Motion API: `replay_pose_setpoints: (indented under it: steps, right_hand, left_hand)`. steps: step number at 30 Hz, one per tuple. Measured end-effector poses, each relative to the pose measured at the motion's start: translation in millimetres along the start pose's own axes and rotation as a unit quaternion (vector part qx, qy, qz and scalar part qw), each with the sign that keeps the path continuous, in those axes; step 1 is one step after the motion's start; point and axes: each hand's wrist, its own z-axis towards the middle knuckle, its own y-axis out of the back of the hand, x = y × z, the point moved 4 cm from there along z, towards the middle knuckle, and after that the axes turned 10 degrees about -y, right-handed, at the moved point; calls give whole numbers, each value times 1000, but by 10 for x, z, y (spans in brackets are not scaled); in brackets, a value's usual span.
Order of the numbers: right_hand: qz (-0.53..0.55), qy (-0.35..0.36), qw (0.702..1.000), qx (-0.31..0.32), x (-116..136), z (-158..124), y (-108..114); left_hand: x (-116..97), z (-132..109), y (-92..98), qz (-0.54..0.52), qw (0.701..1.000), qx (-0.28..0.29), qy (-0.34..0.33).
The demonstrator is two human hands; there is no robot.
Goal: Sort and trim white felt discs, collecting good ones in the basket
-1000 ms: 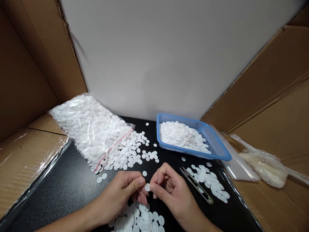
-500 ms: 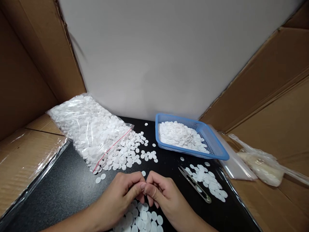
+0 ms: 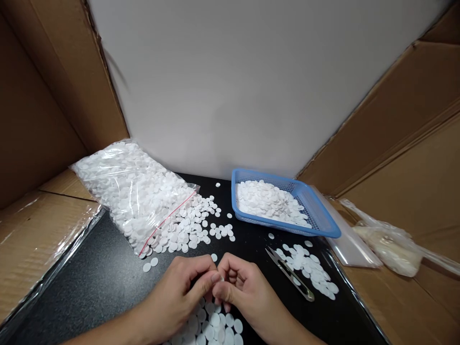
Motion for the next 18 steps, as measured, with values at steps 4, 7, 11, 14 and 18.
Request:
replay_pose_setpoints:
  steps: [4, 7, 11, 14, 18]
  right_hand:
    - [-6, -10, 1000, -4, 35, -28, -3]
    - [18, -11, 1000, 11, 62, -31, 8]
    - [47, -19, 998, 23, 42, -3, 31]
    - [65, -28, 997, 23, 8, 13, 19]
    - [21, -8, 1000, 5, 38, 1, 10]
  left_hand:
    - [11, -1, -29, -24, 1000, 5, 0]
    - [19, 0, -16, -27, 1000, 4, 4]
    - [20, 0, 26, -37, 999, -10, 13]
    - [25, -2, 31, -30, 999, -17, 15]
    - [45, -9, 18, -25, 999, -17, 12]
